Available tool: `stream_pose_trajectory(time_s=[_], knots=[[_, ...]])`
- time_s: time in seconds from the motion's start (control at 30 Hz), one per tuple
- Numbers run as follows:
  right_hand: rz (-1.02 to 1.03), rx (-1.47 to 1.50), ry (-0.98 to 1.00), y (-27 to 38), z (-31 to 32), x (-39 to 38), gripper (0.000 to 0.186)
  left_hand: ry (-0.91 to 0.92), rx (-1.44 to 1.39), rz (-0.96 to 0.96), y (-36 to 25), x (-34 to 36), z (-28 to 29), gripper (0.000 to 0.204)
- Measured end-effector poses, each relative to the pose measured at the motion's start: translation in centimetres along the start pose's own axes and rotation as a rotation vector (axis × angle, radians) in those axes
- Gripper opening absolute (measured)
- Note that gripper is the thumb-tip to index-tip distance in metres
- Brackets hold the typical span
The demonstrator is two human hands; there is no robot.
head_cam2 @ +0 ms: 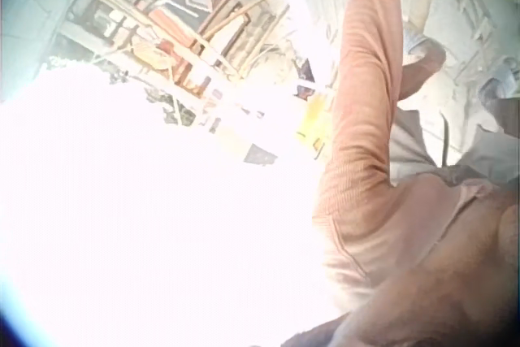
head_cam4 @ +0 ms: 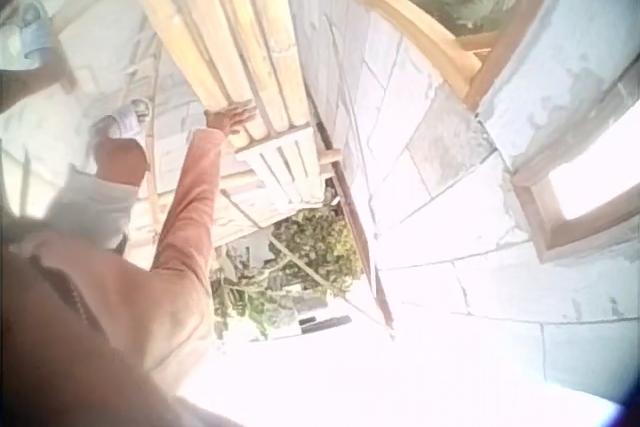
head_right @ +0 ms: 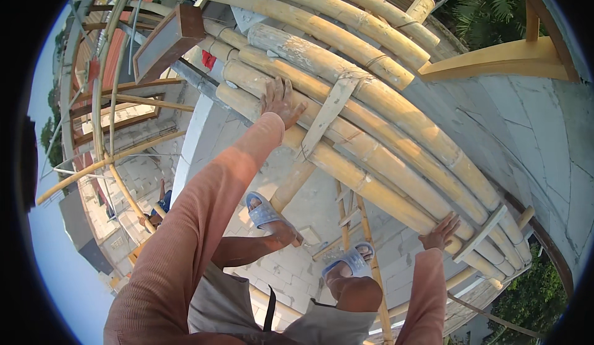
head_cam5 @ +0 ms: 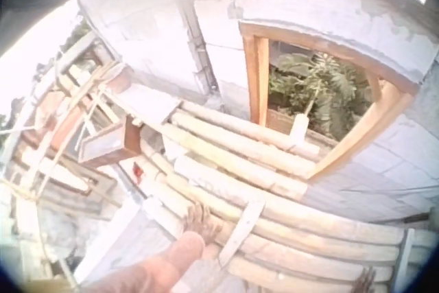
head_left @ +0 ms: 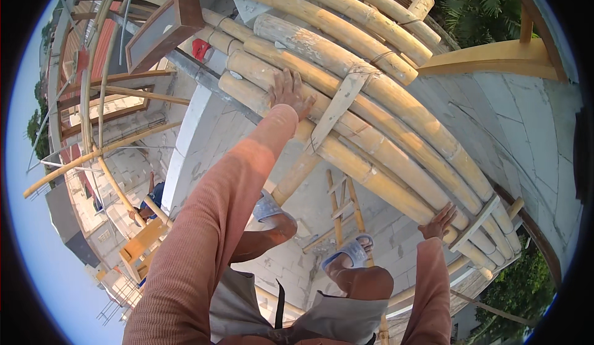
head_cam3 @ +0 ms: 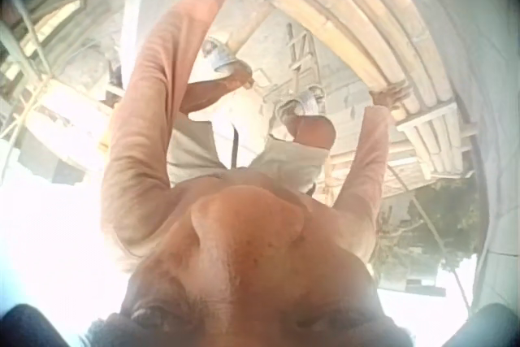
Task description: The person climbs a ladder onto bamboo scaffolding, aligns a metal bar along a curved arch, and applies wet cement onto the arch from a bucket using a trowel.
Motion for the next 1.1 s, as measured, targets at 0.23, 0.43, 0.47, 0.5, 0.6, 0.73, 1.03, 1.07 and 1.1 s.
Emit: stream_pose_trajectory(time_s=[0.23,0.43,0.47,0.5,0.6,0.73,1.03,1.07,1.1], knots=[[-0.083,-0.120,0.323,-0.8,-0.1,2.8,0.150,0.054,-0.078,-0.021,-3.1,0.2,1.8,0.093],[0.173,0.101,0.779,8.3,12.5,-6.1,0.108,0.291,-0.125,0.062,2.5,-1.0,2.8,0.086],[0.259,0.071,0.764,9.1,14.0,-5.7,0.103,0.282,-0.143,0.020,4.6,-1.1,3.6,0.084],[0.337,0.044,0.741,8.8,15.2,-4.9,0.098,0.210,-0.232,0.069,5.5,-2.1,4.3,0.083],[0.481,0.055,0.729,5.4,22.9,-2.1,0.094,0.178,-0.657,0.172,1.4,-8.0,8.9,0.083],[0.522,-0.006,0.651,1.7,27.3,3.8,0.089,0.008,-0.916,0.285,2.7,-23.1,5.9,0.088],[0.582,-0.077,0.380,12.0,52.1,0.9,0.059,-0.207,-1.338,1.206,-8.1,-61.7,1.6,0.070],[0.635,-0.087,0.351,13.5,53.6,0.4,0.060,-0.127,-1.466,1.227,-11.3,-64.6,-0.4,0.064],[0.643,-0.090,0.341,15.5,55.9,-1.1,0.060,-0.039,-1.580,1.248,-14.2,-67.4,-2.1,0.059]])
Point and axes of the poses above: each hand's wrist, its own x-axis towards the middle knuckle, its own z-axis out of the back of the hand, y = z × x, the point moved 5 cm from there along x, towards the middle knuckle, and after that the axes turned 7 degrees about -z, right-handed, at the moved point
